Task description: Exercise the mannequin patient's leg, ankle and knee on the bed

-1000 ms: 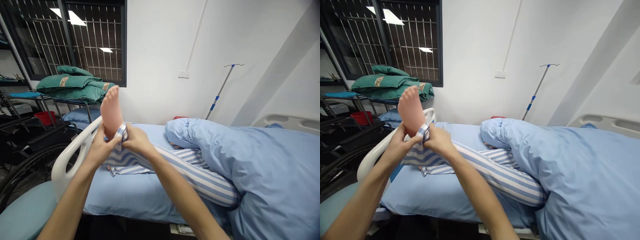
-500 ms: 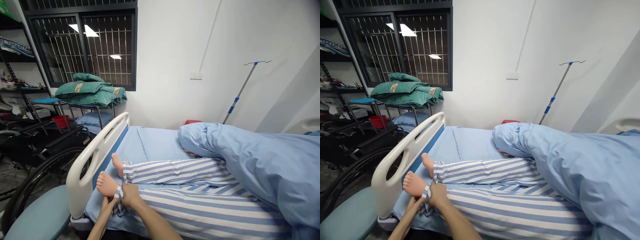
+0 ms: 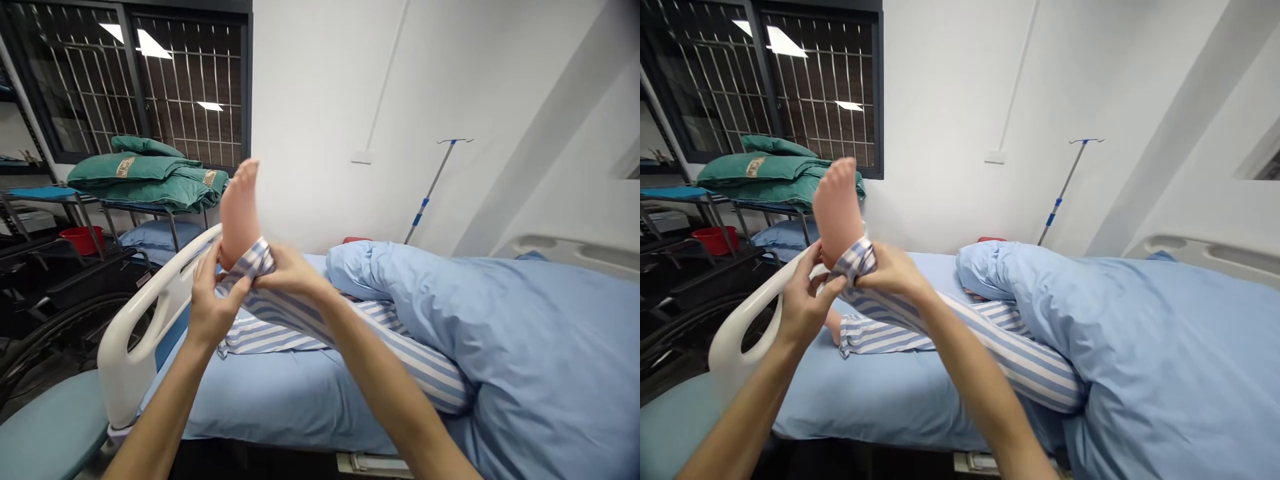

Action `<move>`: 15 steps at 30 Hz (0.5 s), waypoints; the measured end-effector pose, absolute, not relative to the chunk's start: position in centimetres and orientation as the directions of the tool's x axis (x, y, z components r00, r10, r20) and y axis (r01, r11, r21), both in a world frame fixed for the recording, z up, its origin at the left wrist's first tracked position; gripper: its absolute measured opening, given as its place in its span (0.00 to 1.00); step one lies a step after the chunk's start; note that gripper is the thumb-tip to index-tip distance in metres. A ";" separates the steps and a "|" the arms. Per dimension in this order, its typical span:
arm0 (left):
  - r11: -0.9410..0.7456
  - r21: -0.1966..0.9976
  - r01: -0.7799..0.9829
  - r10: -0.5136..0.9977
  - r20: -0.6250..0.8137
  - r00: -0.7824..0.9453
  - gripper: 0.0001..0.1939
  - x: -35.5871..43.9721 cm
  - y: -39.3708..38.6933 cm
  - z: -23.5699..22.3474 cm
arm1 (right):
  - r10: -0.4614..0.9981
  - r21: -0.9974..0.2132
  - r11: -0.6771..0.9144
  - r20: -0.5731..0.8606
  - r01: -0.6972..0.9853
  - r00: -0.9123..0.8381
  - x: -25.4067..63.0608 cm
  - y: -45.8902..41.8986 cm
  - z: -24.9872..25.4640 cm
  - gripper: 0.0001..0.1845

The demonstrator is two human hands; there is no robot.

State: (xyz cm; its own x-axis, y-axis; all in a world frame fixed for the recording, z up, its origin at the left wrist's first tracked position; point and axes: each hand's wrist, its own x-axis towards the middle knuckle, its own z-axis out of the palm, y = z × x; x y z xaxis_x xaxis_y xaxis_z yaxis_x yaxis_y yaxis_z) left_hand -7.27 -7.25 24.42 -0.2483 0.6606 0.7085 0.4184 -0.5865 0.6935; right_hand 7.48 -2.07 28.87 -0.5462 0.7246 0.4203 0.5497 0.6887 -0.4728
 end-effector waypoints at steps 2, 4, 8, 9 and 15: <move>-0.641 0.568 0.517 0.567 0.804 -0.181 0.33 -5.2 -7.7 27.6 | 0.655 -0.469 0.754 0.497 0.459 -0.569 10.3 -3.2 31.9 0.24; -0.663 0.481 0.574 0.503 0.854 -0.134 0.33 -3.9 -8.1 29.3 | 0.628 -0.451 0.778 0.541 0.437 -0.560 11.9 -4.0 33.5 0.24; -0.625 0.483 0.613 0.524 0.842 -0.129 0.34 -4.5 -8.4 28.9 | 0.628 -0.409 0.777 0.558 0.479 -0.542 11.2 -3.8 32.7 0.25; -0.601 0.518 0.609 0.558 0.817 -0.144 0.33 -5.4 -8.3 28.2 | 0.640 -0.394 0.766 0.545 0.508 -0.541 10.2 -3.3 31.8 0.26; -0.192 0.790 0.582 0.885 0.396 -0.245 0.27 -14.2 -5.9 19.5 | 0.805 -0.256 0.584 0.311 0.771 -0.506 1.5 0.2 20.9 0.29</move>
